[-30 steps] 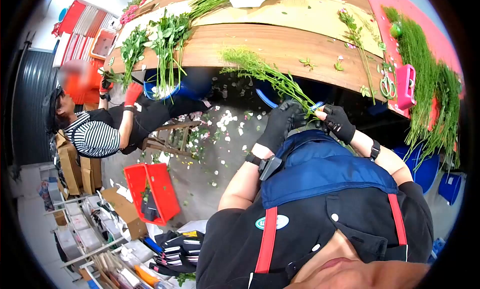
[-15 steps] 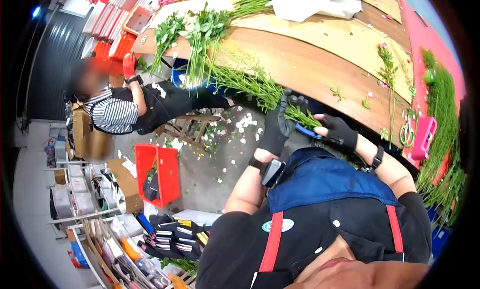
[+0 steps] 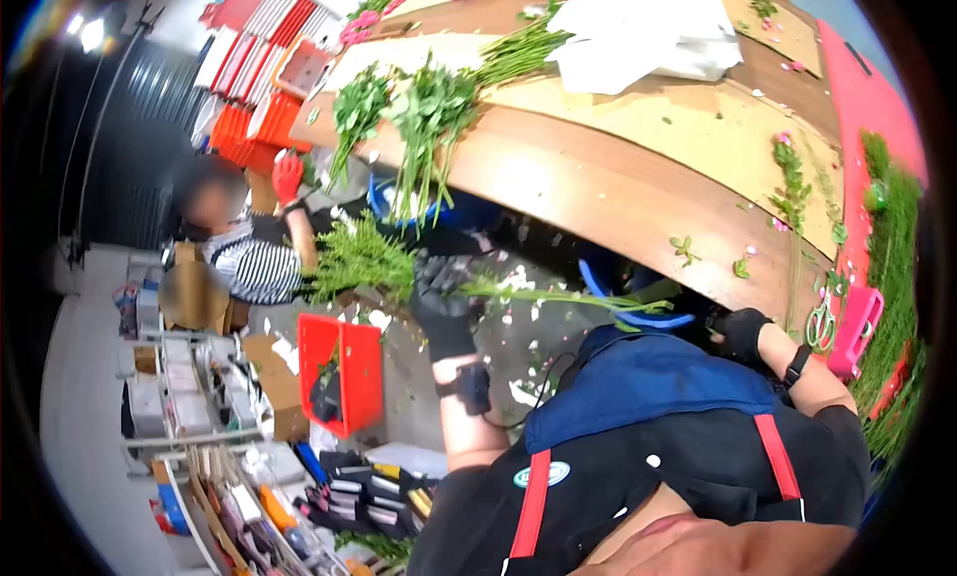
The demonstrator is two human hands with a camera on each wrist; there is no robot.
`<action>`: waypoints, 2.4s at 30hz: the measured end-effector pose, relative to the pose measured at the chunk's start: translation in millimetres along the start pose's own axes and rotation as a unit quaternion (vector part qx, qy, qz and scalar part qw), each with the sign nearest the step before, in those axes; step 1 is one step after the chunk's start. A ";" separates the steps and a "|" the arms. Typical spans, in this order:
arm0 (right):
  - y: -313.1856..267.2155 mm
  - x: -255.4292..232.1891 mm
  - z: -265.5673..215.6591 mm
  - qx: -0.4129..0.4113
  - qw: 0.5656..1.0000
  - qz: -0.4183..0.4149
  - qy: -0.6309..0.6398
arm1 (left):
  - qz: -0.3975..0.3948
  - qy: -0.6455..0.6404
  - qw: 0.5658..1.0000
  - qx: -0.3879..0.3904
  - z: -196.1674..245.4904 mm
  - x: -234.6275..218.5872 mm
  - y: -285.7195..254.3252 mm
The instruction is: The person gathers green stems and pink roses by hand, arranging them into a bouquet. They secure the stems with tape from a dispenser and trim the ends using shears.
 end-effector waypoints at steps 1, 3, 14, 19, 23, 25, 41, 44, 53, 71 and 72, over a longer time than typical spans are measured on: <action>-13.7 4.2 24.1 -0.007 0.998 -0.014 -0.068 | -0.041 0.029 0.999 -0.009 0.5 1.2 3.3; -26.3 -11.9 53.3 0.172 0.970 -0.143 -0.096 | -0.054 -0.035 0.996 -0.054 -12.5 1.3 5.4; 141.6 -108.2 -165.5 -0.068 0.951 0.135 0.269 | -0.209 0.047 0.956 -0.202 -122.8 80.7 33.2; 166.9 -68.6 -150.8 0.014 0.959 0.108 0.263 | -0.050 0.188 0.973 -0.125 -64.3 84.2 61.4; 180.3 -56.0 -154.1 0.070 0.969 0.151 0.184 | -0.174 0.089 0.958 -0.209 -43.9 59.5 98.7; 178.9 -53.1 -161.0 0.089 0.968 0.159 0.169 | -0.151 0.001 0.931 -0.331 -49.9 57.0 100.0; 114.8 -15.5 -150.9 0.210 0.936 0.218 0.178 | -0.155 0.297 0.910 -0.244 -91.3 63.0 122.5; 103.9 -9.6 -138.4 0.228 0.931 0.213 0.188 | -0.150 0.335 0.899 -0.240 -110.7 64.4 120.1; 62.9 -4.5 -79.2 0.243 0.911 0.255 0.214 | -0.168 0.386 0.871 -0.252 -176.5 80.0 97.2; -143.7 -29.5 197.8 0.589 0.690 0.419 0.033 | -0.121 0.363 0.892 -0.243 -255.3 106.9 70.5; -147.4 -16.9 214.4 0.605 0.688 0.398 0.042 | -0.120 0.361 0.892 -0.244 -257.5 107.3 69.2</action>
Point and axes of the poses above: each hand's wrist, its own y-axis towards the middle knuckle, its own x-axis out of the palm, z = x × y, the point moved 10 cm from there along y, towards the middle knuckle, and after that the axes turned 8 degrees about z, right-handed, at the moved point
